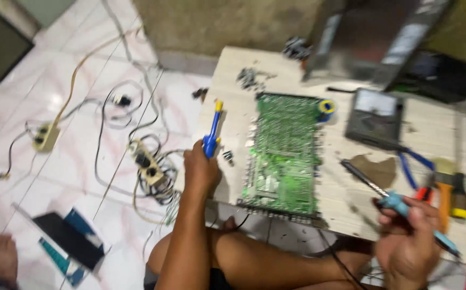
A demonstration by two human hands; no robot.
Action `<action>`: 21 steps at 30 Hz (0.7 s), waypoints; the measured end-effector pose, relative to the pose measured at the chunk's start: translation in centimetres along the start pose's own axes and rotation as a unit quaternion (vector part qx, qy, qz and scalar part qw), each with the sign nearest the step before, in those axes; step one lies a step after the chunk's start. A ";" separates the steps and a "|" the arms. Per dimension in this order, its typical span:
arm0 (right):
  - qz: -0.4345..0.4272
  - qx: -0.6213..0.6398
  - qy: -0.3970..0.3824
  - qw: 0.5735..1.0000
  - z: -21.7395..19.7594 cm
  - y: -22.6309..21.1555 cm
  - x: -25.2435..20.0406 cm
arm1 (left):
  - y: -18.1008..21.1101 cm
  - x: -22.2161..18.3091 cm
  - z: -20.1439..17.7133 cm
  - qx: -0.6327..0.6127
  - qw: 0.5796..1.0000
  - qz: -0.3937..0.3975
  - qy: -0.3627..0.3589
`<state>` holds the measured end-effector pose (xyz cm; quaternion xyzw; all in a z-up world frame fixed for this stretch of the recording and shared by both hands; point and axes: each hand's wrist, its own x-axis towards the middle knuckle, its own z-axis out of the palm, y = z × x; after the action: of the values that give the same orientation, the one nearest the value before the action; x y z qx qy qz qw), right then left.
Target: Desoldering and removing electronic components from a printed circuit board using a soldering iron and a desoldering pump.
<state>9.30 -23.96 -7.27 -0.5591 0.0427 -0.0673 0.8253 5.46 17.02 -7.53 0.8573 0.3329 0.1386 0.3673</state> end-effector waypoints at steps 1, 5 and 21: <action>0.050 0.083 -0.008 0.995 -0.3 0.2 0.6 | -0.3 0.3 0.7 0.036 0.999 -0.028 -0.002; 0.083 0.190 -0.006 0.978 0.2 -0.4 1.5 | 2.5 -0.9 -0.3 0.059 0.997 -0.047 -0.013; -0.034 0.152 0.028 0.987 0.2 -7.8 -0.4 | -1.0 -3.1 1.3 0.065 0.982 0.083 0.157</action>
<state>8.44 -26.58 0.01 -0.4259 0.0357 -0.1164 0.8966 3.33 14.75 -9.13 0.8716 0.3223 0.2798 0.2412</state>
